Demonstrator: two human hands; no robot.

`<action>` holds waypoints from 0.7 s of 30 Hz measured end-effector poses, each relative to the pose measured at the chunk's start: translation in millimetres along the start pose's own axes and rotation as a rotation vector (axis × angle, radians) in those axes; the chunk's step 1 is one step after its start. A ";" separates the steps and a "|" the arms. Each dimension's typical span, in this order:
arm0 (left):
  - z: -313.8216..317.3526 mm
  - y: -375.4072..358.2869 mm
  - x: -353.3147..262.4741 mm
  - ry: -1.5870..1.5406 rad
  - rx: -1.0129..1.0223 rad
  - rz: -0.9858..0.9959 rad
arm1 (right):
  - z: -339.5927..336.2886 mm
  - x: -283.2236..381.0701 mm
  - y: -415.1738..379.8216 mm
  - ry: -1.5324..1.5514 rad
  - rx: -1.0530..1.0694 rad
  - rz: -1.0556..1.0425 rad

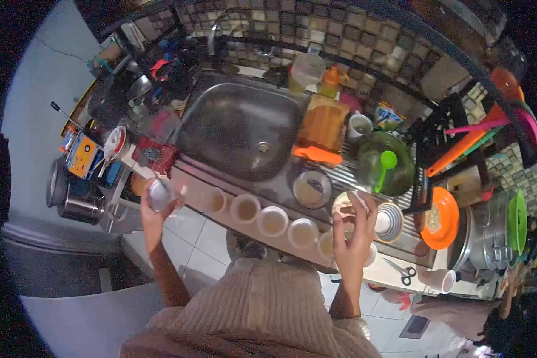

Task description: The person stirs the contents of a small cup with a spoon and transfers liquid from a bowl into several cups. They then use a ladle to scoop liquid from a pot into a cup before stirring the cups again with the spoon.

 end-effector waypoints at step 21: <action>36.0 56.5 126.1 -0.154 0.508 0.067 | 221.9 76.5 11.1 0.033 0.357 -0.064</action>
Point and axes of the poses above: each hand's wrist, its own y-axis towards the middle knuckle, its own z-axis out of the palm, x = y × z, the point moved 3 cm from there along y, towards the middle knuckle, and after that the axes turned 3 degrees about -z, right-handed, at the moved point
